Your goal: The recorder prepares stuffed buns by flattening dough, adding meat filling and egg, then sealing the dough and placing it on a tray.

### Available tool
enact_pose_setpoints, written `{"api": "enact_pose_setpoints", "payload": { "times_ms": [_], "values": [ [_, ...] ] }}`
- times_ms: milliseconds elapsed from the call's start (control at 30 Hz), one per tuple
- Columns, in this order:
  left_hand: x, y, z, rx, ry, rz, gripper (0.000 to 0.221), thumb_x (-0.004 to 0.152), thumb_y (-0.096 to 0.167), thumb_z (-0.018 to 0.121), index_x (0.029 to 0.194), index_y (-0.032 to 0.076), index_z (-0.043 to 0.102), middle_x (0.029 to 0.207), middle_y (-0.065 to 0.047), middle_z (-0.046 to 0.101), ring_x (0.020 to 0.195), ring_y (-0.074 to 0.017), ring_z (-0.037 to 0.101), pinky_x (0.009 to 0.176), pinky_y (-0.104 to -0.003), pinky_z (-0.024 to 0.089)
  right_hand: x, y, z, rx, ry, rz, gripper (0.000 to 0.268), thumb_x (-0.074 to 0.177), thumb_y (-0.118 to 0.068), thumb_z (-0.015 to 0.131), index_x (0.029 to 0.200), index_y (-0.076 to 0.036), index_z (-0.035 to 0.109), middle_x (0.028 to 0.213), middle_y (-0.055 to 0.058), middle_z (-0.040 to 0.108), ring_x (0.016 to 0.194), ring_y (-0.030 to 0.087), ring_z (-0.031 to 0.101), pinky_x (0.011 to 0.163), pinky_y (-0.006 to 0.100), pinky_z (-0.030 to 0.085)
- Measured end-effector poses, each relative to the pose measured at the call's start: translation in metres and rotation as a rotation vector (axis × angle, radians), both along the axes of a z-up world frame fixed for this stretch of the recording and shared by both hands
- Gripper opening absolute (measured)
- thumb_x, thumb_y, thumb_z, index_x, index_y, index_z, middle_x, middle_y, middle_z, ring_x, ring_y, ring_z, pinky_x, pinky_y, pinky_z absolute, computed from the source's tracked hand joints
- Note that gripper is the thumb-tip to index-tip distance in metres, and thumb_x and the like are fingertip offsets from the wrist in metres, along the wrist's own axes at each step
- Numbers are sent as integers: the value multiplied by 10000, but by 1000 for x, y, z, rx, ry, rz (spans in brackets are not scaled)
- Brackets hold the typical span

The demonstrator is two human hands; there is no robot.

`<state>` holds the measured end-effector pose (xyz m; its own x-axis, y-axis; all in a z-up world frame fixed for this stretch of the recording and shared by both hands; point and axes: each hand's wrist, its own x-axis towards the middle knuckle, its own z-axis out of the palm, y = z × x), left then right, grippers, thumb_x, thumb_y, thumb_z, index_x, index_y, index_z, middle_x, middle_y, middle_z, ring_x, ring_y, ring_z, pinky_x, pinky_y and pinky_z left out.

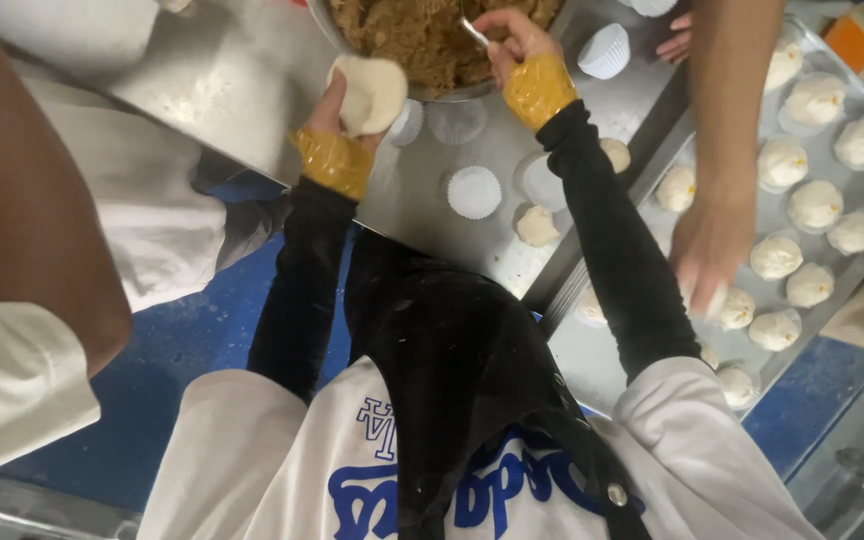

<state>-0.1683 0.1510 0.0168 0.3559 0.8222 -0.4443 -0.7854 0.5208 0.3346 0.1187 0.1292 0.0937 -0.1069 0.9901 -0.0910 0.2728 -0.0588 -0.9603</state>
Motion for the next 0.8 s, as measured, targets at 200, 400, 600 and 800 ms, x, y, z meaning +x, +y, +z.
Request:
{"api": "enact_pose_setpoints", "payload": {
  "times_ms": [200, 400, 600, 800],
  "values": [
    [61, 25, 18, 174, -186, -86, 556, 1019, 404, 627, 1385, 0, 520, 1375, -180, 610, 1286, -315, 621, 1133, -467, 544, -32, -40, 45, 191, -405, -243, 255, 1125, -22, 561, 1357, -108, 624, 736, 26, 554, 661, 117, 557, 595, 292, 468],
    [90, 19, 37, 299, -183, -75, 558, 1035, 420, 646, 1396, 16, 513, 1375, -160, 609, 1280, -300, 623, 1124, -445, 548, -67, -70, 50, 600, -817, -277, 472, 934, 109, 520, 1371, -64, 562, 1113, 153, 665, 809, 281, 698, 648, 369, 577],
    [95, 3, -20, 610, 254, -18, 521, 1050, 320, 633, 1457, 64, 434, 1439, -143, 523, 1318, -305, 590, 1124, -483, 543, -74, -76, 48, 254, -437, -413, 291, 1100, 5, 498, 1373, -90, 529, 924, 81, 666, 690, 164, 652, 622, 340, 535],
    [71, 3, -10, 97, -280, -28, 449, 1052, 197, 553, 1442, -1, 450, 1445, -187, 550, 1352, -342, 562, 1185, -521, 473, -40, -58, 26, 186, -192, -405, 241, 1124, -31, 496, 1346, -113, 537, 787, -5, 596, 709, 93, 605, 660, 263, 544]
  ]
}}
